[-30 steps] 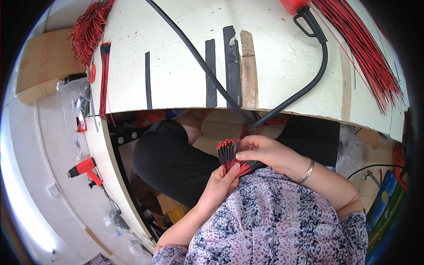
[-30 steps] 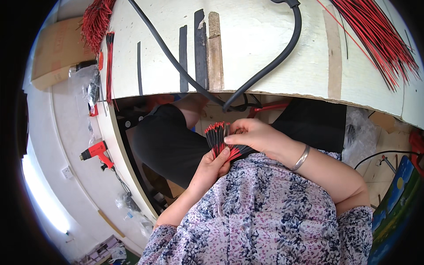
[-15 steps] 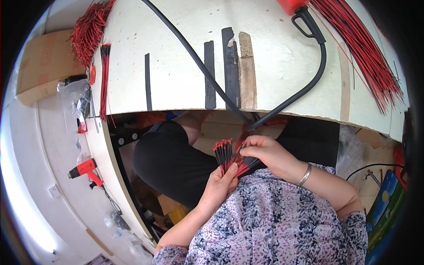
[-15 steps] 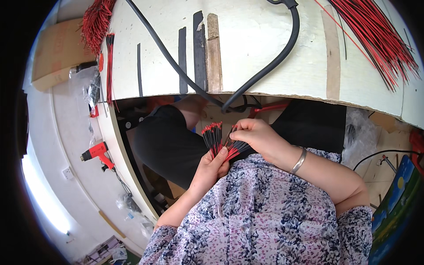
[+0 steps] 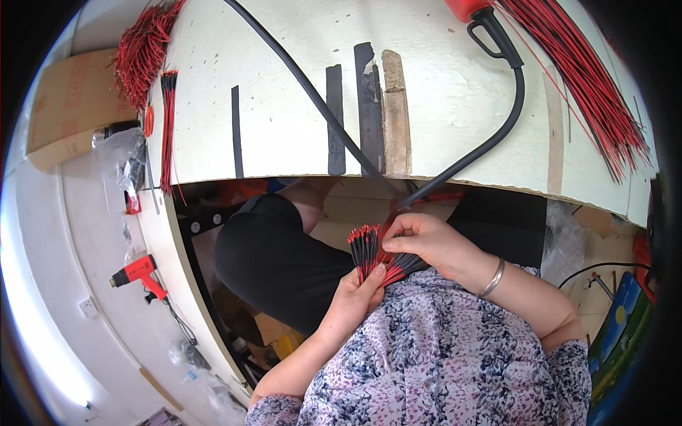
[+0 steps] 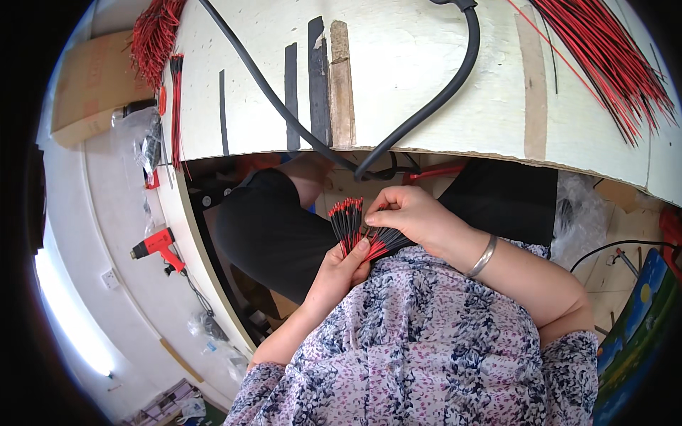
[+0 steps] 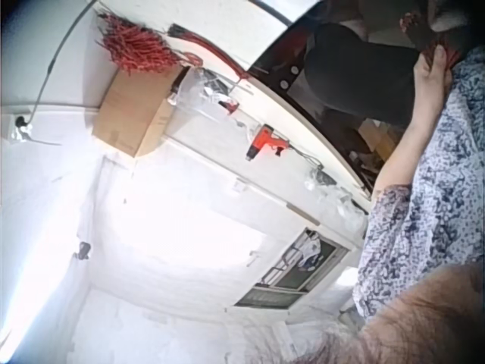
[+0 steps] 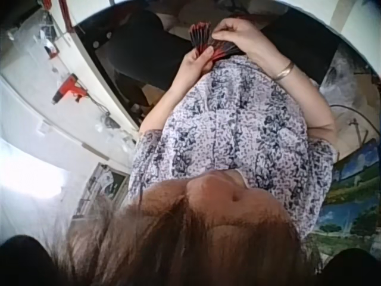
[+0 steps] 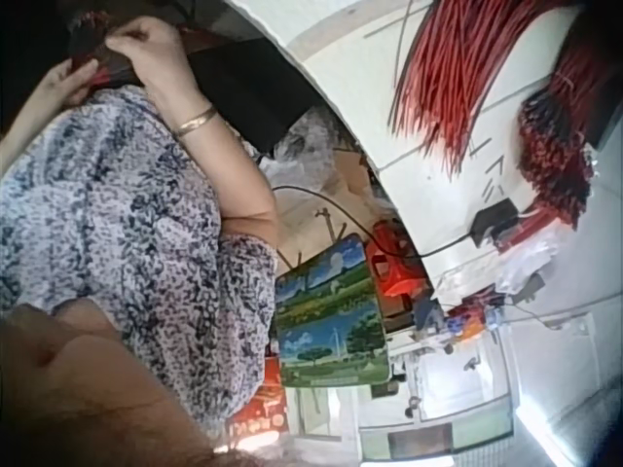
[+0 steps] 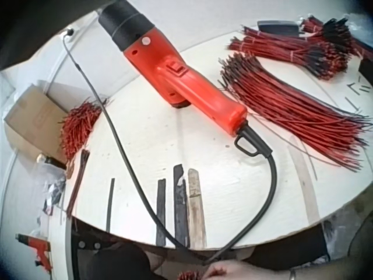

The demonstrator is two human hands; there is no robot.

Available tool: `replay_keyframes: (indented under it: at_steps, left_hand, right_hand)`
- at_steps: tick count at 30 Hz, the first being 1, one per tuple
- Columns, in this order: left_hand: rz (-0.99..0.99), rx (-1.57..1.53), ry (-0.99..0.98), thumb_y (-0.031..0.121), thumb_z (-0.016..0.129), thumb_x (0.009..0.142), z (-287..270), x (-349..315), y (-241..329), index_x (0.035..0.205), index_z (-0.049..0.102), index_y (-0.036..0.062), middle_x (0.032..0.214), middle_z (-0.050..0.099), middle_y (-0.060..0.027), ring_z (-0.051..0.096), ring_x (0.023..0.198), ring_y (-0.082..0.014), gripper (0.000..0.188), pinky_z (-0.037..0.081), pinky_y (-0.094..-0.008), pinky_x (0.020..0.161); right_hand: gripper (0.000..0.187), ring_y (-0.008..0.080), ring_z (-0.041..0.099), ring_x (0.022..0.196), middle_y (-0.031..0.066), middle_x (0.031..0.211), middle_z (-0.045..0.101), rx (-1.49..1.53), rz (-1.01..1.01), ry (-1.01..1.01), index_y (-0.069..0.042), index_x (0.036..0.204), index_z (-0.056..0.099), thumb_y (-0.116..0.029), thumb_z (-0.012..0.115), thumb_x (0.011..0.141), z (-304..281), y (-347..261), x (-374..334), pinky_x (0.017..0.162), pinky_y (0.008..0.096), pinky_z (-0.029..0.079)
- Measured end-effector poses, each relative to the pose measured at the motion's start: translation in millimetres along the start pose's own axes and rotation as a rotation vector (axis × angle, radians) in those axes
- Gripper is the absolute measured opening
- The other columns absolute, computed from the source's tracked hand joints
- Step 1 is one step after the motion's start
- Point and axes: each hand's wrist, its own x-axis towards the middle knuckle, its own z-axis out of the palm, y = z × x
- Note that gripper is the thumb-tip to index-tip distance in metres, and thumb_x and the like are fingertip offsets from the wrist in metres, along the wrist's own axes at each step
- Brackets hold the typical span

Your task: The person applies small black heat-shrink tubing segments to the ends of bundles of red electrical wires by hand.

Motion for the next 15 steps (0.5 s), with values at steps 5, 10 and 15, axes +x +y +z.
replay_keyframes:
  at_steps: [5, 10, 15]
  left_hand:
    - [-0.007, -0.008, 0.001, 0.03, 0.046, 0.1, 0.4, -0.2, 0.8, 0.075, 0.045, 0.0135, 0.054, 0.038, 0.0077, 0.029, 0.046, -0.0011, 0.03, 0.022, -0.0195, 0.043]
    - [-0.019, 0.002, -0.015, 0.032, 0.045, 0.101, 1.5, 0.8, -0.6, 0.073, 0.045, 0.0134, 0.054, 0.039, 0.0074, 0.03, 0.047, -0.0012, 0.033, 0.023, -0.0196, 0.044]
    - [0.014, -0.016, -0.048, 0.034, 0.043, 0.101, -0.5, 0.2, -4.2, 0.08, 0.045, 0.0129, 0.055, 0.039, 0.0064, 0.03, 0.047, -0.0024, 0.029, 0.024, -0.0195, 0.045]
  right_hand:
    - [0.014, 0.0094, 0.058, 0.086, 0.0053, 0.091, 0.064, 0.024, 0.011, 0.053, 0.001, 0.093, 0.063, -0.009, 0.066, 0.084, 1.3, -0.7, -1.1, 0.08, 0.0224, 0.045]
    - [0.019, 0.0096, 0.058, 0.088, 0.0043, 0.093, 0.064, 0.001, 0.097, -0.111, 0.001, 0.099, 0.064, -0.009, 0.068, 0.083, -1.6, -0.5, 5.0, 0.082, 0.023, 0.045]
    - [0.021, 0.0097, 0.059, 0.088, 0.0042, 0.093, 0.064, 0.1, 0.078, -0.099, 0.0, 0.1, 0.064, -0.009, 0.068, 0.083, -1.0, 1.6, 3.5, 0.082, 0.0228, 0.045]
